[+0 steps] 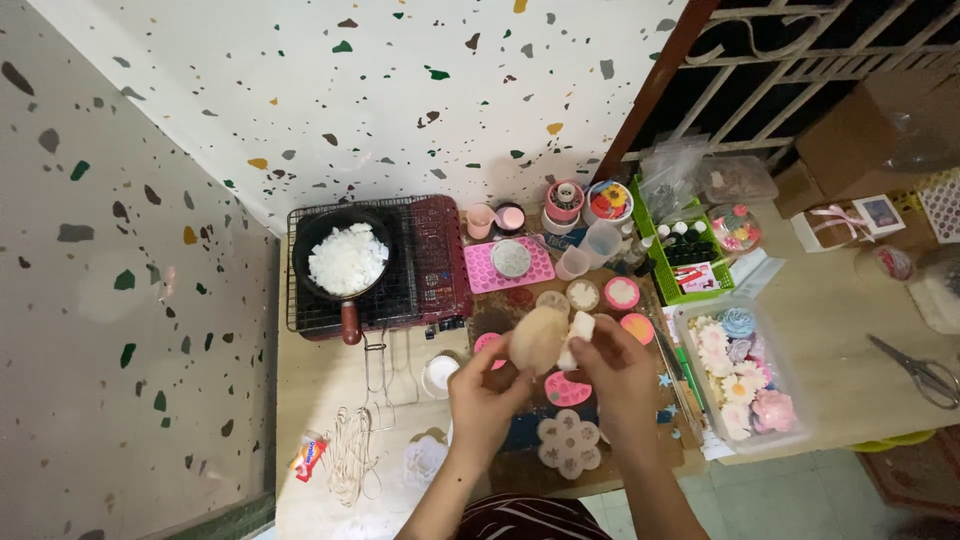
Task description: The person is removing decorative wax flowers from silicone molds and placing them in a storage box.
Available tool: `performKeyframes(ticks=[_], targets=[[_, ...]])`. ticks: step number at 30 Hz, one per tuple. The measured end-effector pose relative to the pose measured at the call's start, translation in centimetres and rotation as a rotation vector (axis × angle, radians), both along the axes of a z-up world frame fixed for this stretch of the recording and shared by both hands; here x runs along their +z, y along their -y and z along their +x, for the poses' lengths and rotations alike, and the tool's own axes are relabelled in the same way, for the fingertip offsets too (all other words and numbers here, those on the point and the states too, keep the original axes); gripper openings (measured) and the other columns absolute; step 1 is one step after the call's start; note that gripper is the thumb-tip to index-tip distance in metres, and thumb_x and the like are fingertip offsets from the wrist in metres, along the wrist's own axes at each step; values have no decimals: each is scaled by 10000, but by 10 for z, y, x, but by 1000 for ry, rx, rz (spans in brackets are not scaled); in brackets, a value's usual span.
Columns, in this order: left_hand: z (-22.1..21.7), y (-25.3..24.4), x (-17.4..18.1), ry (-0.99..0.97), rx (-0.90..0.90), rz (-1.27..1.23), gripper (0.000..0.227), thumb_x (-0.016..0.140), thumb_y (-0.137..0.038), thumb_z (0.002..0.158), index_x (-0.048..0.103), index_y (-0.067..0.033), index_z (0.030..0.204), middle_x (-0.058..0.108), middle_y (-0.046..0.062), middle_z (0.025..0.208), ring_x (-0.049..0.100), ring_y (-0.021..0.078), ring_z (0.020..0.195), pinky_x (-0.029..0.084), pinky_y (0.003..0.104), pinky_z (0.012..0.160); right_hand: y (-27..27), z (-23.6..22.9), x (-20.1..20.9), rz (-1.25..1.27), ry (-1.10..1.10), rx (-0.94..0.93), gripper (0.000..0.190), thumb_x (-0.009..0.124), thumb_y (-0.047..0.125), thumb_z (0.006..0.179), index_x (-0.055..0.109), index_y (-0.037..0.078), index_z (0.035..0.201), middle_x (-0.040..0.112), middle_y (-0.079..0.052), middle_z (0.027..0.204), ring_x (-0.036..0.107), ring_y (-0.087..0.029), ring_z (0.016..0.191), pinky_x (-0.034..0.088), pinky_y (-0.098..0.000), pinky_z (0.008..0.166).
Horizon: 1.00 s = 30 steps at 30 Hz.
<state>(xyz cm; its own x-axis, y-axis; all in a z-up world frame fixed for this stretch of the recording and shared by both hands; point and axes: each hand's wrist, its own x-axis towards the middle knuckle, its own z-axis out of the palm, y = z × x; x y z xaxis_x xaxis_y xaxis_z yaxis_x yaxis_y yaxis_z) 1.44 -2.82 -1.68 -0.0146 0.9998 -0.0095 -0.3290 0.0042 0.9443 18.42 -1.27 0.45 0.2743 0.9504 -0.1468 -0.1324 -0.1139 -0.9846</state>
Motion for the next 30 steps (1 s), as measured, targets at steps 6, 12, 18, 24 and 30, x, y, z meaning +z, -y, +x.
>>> performKeyframes(ticks=[6,12,18,24,30], targets=[[-9,-11,-16,178,106,-99,431,655,90,879,590,25,1301,749,122,1192,715,145,1087,572,255,942,-7,38,1,82,-972,373,515,493,422,1071,501,69,1446,633,-161,1372,662,-293,1161,577,-480,857],[-17,-10,-34,370,77,-218,358,640,31,955,596,40,1310,745,136,1154,666,159,957,513,273,780,-2,47,4,68,-1107,431,663,454,494,1085,398,54,1578,503,-199,1542,572,-310,1278,516,-468,944],[-5,-10,2,290,65,-306,365,625,21,929,604,14,1293,746,117,1162,700,164,999,566,293,835,4,50,15,111,-1006,367,660,378,527,1082,402,57,1545,508,-210,1506,562,-329,1293,508,-489,958],[5,-6,5,334,34,-264,378,620,42,922,584,25,1297,741,129,1188,711,190,1033,578,316,862,9,54,25,37,-1034,288,601,342,466,1076,409,84,1535,521,-139,1512,553,-305,1317,506,-498,948],[11,-3,18,352,-11,-227,387,605,59,924,581,33,1310,732,141,1203,713,199,1056,578,314,870,11,63,10,26,-1015,275,590,355,430,1084,429,55,1533,532,-142,1499,566,-315,1275,501,-511,945]])
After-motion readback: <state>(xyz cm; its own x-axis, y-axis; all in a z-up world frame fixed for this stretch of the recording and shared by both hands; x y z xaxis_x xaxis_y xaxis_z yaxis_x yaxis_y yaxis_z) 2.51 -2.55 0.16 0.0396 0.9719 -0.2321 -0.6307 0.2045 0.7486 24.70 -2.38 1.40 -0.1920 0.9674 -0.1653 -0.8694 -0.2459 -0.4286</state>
